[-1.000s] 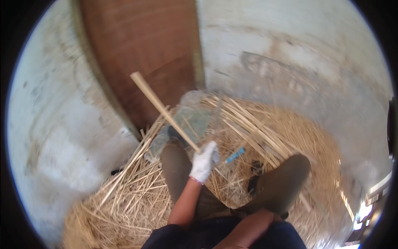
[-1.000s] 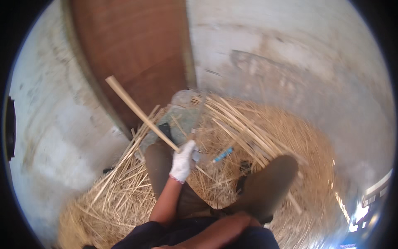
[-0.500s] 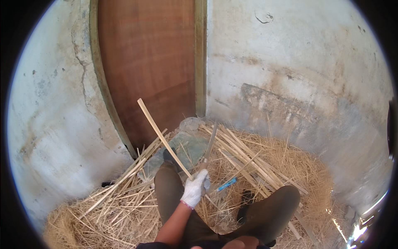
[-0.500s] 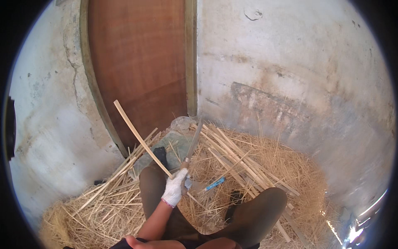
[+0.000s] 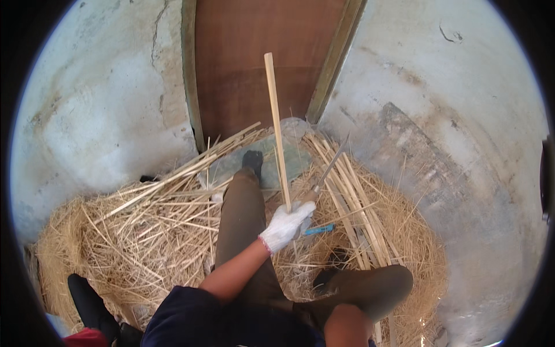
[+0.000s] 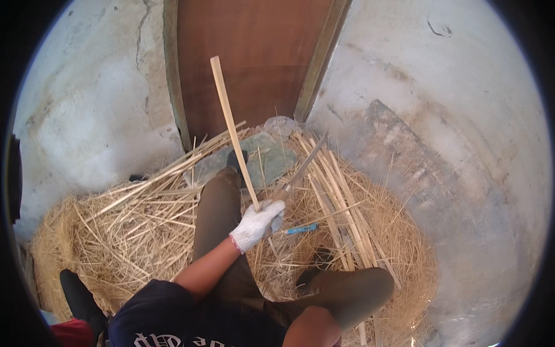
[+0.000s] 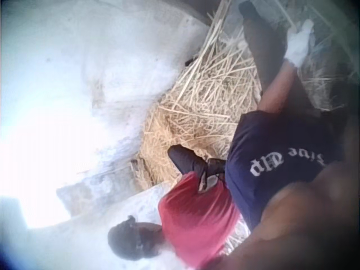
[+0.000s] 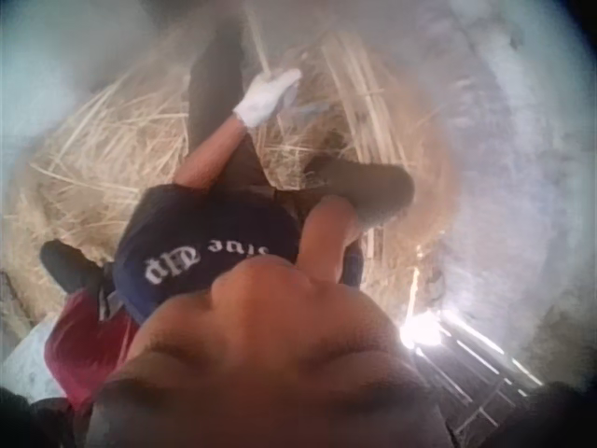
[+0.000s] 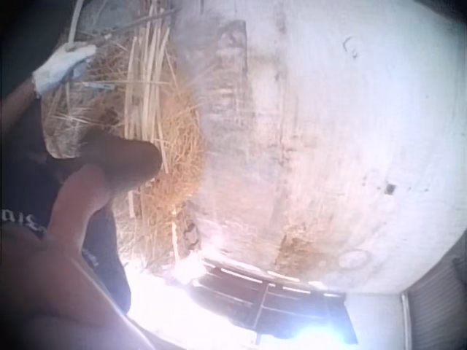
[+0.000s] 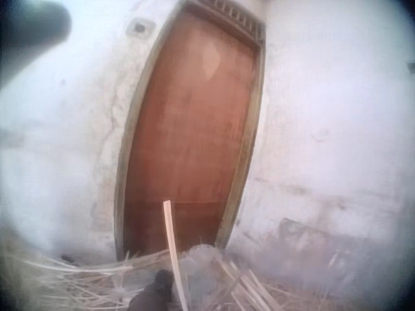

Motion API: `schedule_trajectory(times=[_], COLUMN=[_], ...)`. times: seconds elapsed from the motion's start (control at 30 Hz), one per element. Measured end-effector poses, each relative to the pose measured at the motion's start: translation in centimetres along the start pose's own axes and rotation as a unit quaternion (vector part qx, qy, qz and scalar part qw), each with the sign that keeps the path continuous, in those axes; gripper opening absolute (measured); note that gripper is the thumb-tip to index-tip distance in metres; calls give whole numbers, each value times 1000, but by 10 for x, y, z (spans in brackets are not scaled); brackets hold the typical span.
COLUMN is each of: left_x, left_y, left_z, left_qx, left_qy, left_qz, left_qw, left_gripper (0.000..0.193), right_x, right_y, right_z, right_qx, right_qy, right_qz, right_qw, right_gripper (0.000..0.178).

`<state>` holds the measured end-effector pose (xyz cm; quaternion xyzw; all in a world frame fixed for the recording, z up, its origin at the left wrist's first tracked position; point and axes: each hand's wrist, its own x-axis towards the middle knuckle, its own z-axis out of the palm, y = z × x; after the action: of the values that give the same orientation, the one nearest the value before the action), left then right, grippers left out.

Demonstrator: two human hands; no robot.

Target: The person sits on a straw-covered floor and uses a knife to split long bamboo poles into thin strips. They hold the pole with a gloved left hand and use the knife in the right hand to split the material lengthwise, occasionally using a blue tool to assist in separating the layers.

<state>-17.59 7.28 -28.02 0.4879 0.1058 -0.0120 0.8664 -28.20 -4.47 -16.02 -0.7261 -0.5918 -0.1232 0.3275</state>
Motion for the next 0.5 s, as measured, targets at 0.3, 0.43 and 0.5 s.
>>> schedule_trajectory(times=[0.3, 0.43, 0.5], left_x=[11, -1, 4], left_y=[-18, 3, -7], left_z=[6, 2, 1], left_qx=[23, 40, 86], left_qy=[13, 63, 32], left_qz=[30, 18, 64], left_qw=[999, 997, 994], left_gripper=[23, 23, 23], right_x=[13, -7, -26], right_y=[38, 67, 74], right_z=[37, 2, -14], right_qx=[-35, -104, -150], right_qy=[23, 56, 128], right_qz=[-177, -268, -79], right_qw=[983, 956, 977], right_gripper=[44, 44, 50])
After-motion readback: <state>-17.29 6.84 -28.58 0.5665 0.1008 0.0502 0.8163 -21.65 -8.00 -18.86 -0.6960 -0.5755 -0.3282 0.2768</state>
